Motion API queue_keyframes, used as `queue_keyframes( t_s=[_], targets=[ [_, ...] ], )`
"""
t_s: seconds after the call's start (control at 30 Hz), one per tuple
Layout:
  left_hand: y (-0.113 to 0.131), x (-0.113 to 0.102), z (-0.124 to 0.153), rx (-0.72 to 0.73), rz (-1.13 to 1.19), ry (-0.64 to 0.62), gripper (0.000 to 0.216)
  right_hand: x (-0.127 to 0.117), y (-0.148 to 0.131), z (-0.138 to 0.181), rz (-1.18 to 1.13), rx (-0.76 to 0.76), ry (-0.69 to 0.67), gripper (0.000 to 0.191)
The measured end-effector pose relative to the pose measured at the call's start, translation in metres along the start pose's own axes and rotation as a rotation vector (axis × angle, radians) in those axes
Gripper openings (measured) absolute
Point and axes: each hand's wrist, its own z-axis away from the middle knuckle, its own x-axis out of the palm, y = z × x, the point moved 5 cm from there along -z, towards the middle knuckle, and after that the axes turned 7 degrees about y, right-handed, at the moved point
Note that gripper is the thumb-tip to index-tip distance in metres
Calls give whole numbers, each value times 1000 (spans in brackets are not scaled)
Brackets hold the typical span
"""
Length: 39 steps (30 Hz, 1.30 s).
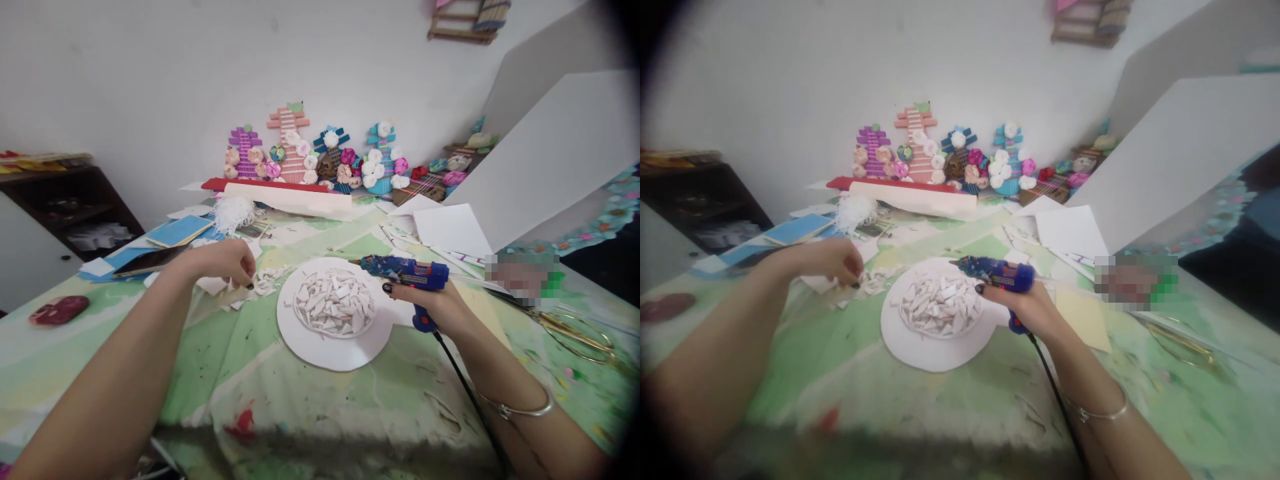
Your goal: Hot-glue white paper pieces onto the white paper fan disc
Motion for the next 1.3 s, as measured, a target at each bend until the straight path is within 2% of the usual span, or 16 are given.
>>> queue_keyframes(
  t_s=[0.13,0.2,0.27,0.43,0.57,0.67,0.83,1.07,1.3],
  targets=[
    [42,-2,5,239,325,151,18,3,-5,0,51,-78,-33,34],
    [64,6,7,321,524,222,20,5,-4,0,70,-92,-62,36],
    [83,18,7,387,715,230,19,7,-4,0,76,-98,-74,38],
    [107,45,7,377,1028,202,19,15,-8,6,40,-140,-149,32],
    [115,54,10,359,1156,173,18,19,-8,8,54,-154,-169,29],
    [118,54,11,362,1195,196,18,20,-7,9,76,-139,-185,32],
    [115,55,9,372,1203,230,20,19,-8,9,80,-141,-209,33],
    [115,53,12,372,1213,248,21,22,-12,11,42,-191,-243,19],
    [113,50,10,385,1199,276,19,19,-9,10,94,-141,-216,25]
  ],
)
